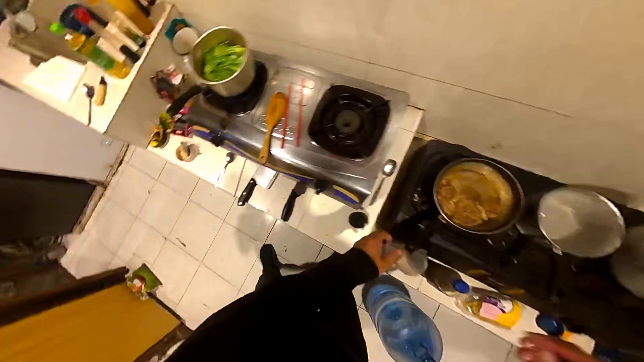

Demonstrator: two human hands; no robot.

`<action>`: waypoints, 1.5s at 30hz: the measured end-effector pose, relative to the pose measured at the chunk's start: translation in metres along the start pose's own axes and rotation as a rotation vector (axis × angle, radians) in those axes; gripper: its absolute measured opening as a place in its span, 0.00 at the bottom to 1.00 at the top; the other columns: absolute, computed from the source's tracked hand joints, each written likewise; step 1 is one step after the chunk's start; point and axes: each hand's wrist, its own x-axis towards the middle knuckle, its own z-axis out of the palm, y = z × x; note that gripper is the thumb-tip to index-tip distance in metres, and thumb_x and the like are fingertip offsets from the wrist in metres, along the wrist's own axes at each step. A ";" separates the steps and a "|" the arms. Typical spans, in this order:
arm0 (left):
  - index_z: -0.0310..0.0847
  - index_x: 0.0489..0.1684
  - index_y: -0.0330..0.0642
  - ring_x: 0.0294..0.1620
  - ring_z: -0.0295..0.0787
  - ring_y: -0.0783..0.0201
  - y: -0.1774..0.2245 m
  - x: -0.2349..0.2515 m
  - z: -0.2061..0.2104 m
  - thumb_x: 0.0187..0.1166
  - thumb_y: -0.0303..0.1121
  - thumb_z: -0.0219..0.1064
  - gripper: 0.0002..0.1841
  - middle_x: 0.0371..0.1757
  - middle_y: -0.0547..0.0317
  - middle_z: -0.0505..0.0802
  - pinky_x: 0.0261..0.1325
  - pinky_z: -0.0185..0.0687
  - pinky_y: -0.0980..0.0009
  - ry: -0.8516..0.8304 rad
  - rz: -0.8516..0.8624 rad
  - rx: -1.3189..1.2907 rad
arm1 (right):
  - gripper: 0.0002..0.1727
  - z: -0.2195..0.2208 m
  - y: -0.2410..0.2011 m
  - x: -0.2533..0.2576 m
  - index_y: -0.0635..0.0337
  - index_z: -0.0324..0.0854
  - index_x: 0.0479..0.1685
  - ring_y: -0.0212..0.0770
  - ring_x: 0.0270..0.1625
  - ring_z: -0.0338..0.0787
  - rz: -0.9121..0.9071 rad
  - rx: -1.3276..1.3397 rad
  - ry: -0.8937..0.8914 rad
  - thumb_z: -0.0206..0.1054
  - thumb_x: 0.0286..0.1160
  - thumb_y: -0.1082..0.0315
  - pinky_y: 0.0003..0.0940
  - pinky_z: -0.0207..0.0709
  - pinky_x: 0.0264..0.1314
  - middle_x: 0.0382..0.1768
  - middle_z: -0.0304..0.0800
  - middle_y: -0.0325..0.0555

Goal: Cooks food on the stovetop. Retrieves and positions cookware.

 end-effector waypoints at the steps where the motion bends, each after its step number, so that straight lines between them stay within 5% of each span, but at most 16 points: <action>1: 0.81 0.67 0.28 0.61 0.89 0.45 -0.022 -0.032 -0.021 0.85 0.40 0.65 0.23 0.60 0.36 0.91 0.71 0.81 0.48 -0.006 0.030 0.019 | 0.11 0.029 -0.010 0.005 0.71 0.83 0.55 0.26 0.53 0.89 0.035 0.094 -0.237 0.60 0.86 0.74 0.30 0.86 0.60 0.51 0.92 0.41; 4: 0.82 0.70 0.35 0.72 0.84 0.43 -0.125 -0.136 -0.089 0.86 0.47 0.64 0.25 0.67 0.38 0.89 0.80 0.72 0.43 -0.089 -0.215 0.111 | 0.14 0.147 -0.002 -0.005 0.69 0.85 0.59 0.40 0.55 0.93 0.300 0.169 -0.771 0.61 0.85 0.71 0.42 0.89 0.62 0.54 0.93 0.50; 7: 0.72 0.84 0.43 0.86 0.64 0.30 -0.272 -0.246 -0.129 0.76 0.64 0.67 0.42 0.85 0.33 0.72 0.82 0.58 0.29 -0.062 -0.799 0.220 | 0.23 0.264 0.049 -0.047 0.71 0.76 0.75 0.57 0.67 0.89 0.710 -0.290 -1.064 0.57 0.91 0.62 0.53 0.80 0.73 0.66 0.87 0.65; 9: 0.58 0.91 0.40 0.88 0.54 0.24 -0.346 -0.312 -0.152 0.73 0.67 0.68 0.51 0.90 0.26 0.59 0.82 0.54 0.25 0.029 -1.118 0.085 | 0.35 0.328 0.088 -0.090 0.69 0.62 0.87 0.64 0.83 0.75 0.985 -0.642 -1.053 0.56 0.92 0.51 0.58 0.64 0.88 0.80 0.74 0.71; 12: 0.42 0.95 0.38 0.86 0.63 0.30 -0.433 -0.373 -0.192 0.70 0.70 0.69 0.60 0.88 0.23 0.60 0.84 0.63 0.40 0.221 -1.339 -0.150 | 0.46 0.416 0.099 -0.138 0.66 0.43 0.95 0.61 0.90 0.65 1.241 -0.778 -0.817 0.57 0.89 0.44 0.56 0.56 0.92 0.88 0.61 0.70; 16: 0.41 0.94 0.33 0.82 0.70 0.30 -0.527 -0.403 -0.266 0.64 0.69 0.75 0.65 0.81 0.21 0.71 0.82 0.67 0.42 0.268 -1.424 -0.188 | 0.52 0.555 0.090 -0.145 0.62 0.39 0.96 0.61 0.88 0.68 1.287 -0.993 -0.698 0.62 0.85 0.41 0.55 0.60 0.90 0.86 0.64 0.70; 18: 0.43 0.93 0.31 0.81 0.71 0.31 -0.576 -0.405 -0.296 0.65 0.67 0.76 0.64 0.82 0.22 0.71 0.81 0.68 0.42 0.246 -1.431 -0.181 | 0.52 0.623 0.098 -0.128 0.67 0.46 0.94 0.61 0.87 0.69 1.202 -1.121 -0.707 0.65 0.81 0.40 0.55 0.62 0.89 0.85 0.67 0.69; 22: 0.47 0.94 0.36 0.81 0.70 0.27 -0.654 -0.386 -0.336 0.70 0.62 0.75 0.57 0.82 0.22 0.69 0.77 0.71 0.36 0.289 -1.339 -0.113 | 0.46 0.730 0.145 -0.081 0.60 0.49 0.95 0.62 0.87 0.69 0.902 -1.126 -0.892 0.63 0.84 0.46 0.58 0.63 0.88 0.87 0.64 0.67; 26: 0.65 0.86 0.34 0.88 0.56 0.25 -0.733 -0.339 -0.387 0.80 0.48 0.70 0.38 0.86 0.25 0.66 0.82 0.56 0.29 0.442 -0.950 0.083 | 0.29 0.857 0.235 -0.009 0.63 0.75 0.79 0.58 0.78 0.81 0.549 -0.985 -1.033 0.59 0.88 0.53 0.55 0.71 0.82 0.76 0.80 0.62; 28: 0.76 0.75 0.28 0.85 0.62 0.25 -0.776 -0.292 -0.416 0.80 0.41 0.70 0.30 0.81 0.23 0.73 0.83 0.60 0.34 0.502 -0.737 0.187 | 0.24 0.918 0.286 0.035 0.67 0.78 0.74 0.56 0.73 0.85 0.623 -0.889 -0.928 0.57 0.91 0.58 0.53 0.73 0.81 0.69 0.86 0.62; 31: 0.78 0.73 0.30 0.81 0.72 0.32 -0.833 -0.205 -0.446 0.85 0.41 0.65 0.25 0.78 0.29 0.79 0.81 0.67 0.38 0.474 -0.662 0.081 | 0.22 0.976 0.390 0.090 0.68 0.81 0.70 0.61 0.66 0.89 0.735 -0.666 -0.528 0.60 0.89 0.60 0.59 0.78 0.73 0.62 0.89 0.65; 33: 0.78 0.74 0.31 0.78 0.76 0.33 -0.870 -0.148 -0.455 0.87 0.40 0.64 0.24 0.76 0.30 0.80 0.78 0.69 0.37 0.442 -0.650 0.012 | 0.23 1.002 0.441 0.126 0.66 0.80 0.73 0.61 0.66 0.88 0.739 -0.616 -0.300 0.62 0.88 0.58 0.59 0.79 0.71 0.65 0.88 0.66; 36: 0.76 0.75 0.33 0.73 0.81 0.36 -0.912 -0.072 -0.450 0.88 0.40 0.63 0.24 0.73 0.32 0.83 0.76 0.73 0.40 0.394 -0.648 -0.058 | 0.25 1.018 0.499 0.170 0.69 0.71 0.81 0.62 0.82 0.74 0.715 -0.733 -0.346 0.54 0.92 0.63 0.59 0.66 0.85 0.79 0.74 0.69; 39: 0.76 0.76 0.33 0.76 0.79 0.37 -0.934 -0.022 -0.430 0.88 0.39 0.61 0.23 0.74 0.32 0.82 0.79 0.70 0.42 0.319 -0.598 -0.091 | 0.21 1.031 0.535 0.187 0.75 0.72 0.75 0.55 0.75 0.78 0.806 -0.408 -0.144 0.55 0.91 0.69 0.47 0.71 0.79 0.74 0.76 0.68; 41: 0.77 0.76 0.35 0.78 0.78 0.38 -0.949 0.001 -0.412 0.89 0.39 0.60 0.22 0.74 0.34 0.83 0.82 0.68 0.43 0.282 -0.537 -0.092 | 0.23 1.029 0.538 0.192 0.75 0.67 0.80 0.54 0.80 0.75 0.771 -0.529 -0.260 0.53 0.92 0.72 0.44 0.67 0.84 0.78 0.73 0.69; 45: 0.78 0.75 0.37 0.78 0.78 0.42 -0.979 0.032 -0.387 0.90 0.42 0.58 0.23 0.74 0.39 0.85 0.83 0.68 0.45 0.224 -0.499 -0.056 | 0.33 1.032 0.545 0.198 0.75 0.64 0.84 0.60 0.88 0.68 0.676 -0.864 -0.449 0.67 0.82 0.70 0.51 0.59 0.90 0.83 0.69 0.70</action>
